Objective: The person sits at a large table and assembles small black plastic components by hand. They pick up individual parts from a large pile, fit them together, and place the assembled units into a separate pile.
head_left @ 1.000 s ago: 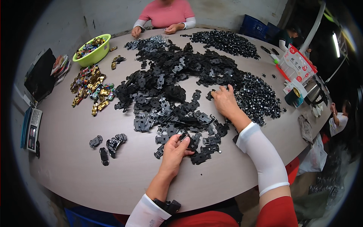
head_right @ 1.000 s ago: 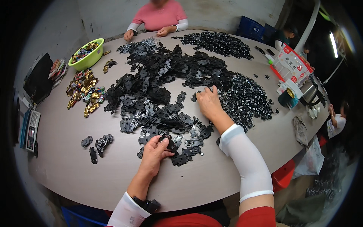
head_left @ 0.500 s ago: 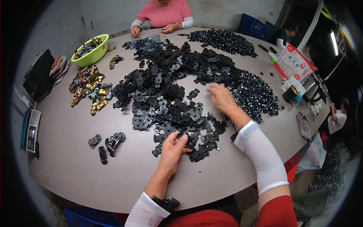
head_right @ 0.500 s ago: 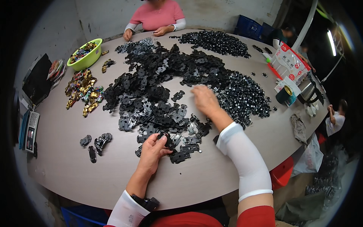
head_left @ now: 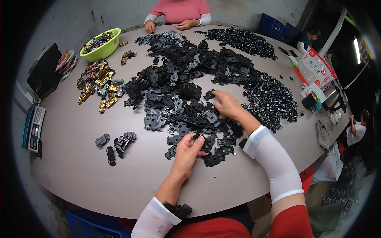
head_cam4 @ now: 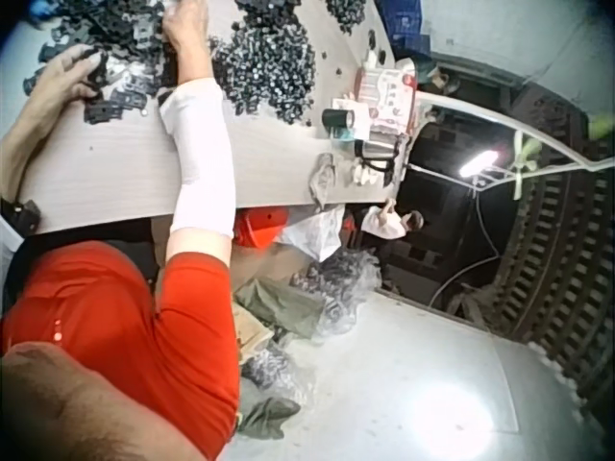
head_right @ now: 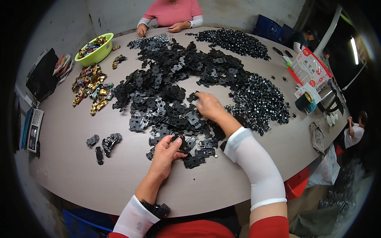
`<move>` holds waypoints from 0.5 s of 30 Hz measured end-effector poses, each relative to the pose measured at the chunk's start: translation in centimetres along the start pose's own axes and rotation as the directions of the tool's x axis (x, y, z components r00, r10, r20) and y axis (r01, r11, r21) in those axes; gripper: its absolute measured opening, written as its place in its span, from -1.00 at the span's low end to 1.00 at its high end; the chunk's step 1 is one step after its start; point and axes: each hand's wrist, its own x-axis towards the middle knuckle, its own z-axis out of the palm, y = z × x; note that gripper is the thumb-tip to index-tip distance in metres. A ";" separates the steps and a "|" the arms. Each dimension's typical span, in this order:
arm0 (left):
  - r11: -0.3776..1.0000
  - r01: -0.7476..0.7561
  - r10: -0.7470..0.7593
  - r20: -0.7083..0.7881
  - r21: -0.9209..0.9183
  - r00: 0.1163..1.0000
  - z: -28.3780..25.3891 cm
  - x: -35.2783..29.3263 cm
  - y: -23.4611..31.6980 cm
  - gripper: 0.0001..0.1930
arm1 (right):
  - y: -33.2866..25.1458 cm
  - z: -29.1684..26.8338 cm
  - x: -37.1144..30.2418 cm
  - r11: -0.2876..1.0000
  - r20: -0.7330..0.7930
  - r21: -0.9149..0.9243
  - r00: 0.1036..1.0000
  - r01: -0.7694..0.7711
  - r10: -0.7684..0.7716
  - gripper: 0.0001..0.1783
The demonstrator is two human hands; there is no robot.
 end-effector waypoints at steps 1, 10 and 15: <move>1.000 0.000 0.000 0.003 0.009 1.000 0.0 -0.1 0.1 -0.81 | -1.0 1.0 -0.2 0.995 -0.050 -0.086 0.997 0.052 -0.056 -0.54; 1.000 -0.006 0.006 0.004 0.010 1.000 -0.2 0.1 -0.3 -0.81 | -1.1 -5.5 -4.2 0.999 0.044 -0.014 0.998 0.044 -0.044 -0.67; 1.000 -0.012 0.012 -0.001 0.017 1.000 -0.4 0.0 -0.1 -0.81 | -2.7 -4.6 -8.0 0.976 0.054 -0.014 0.975 0.217 -0.216 -0.69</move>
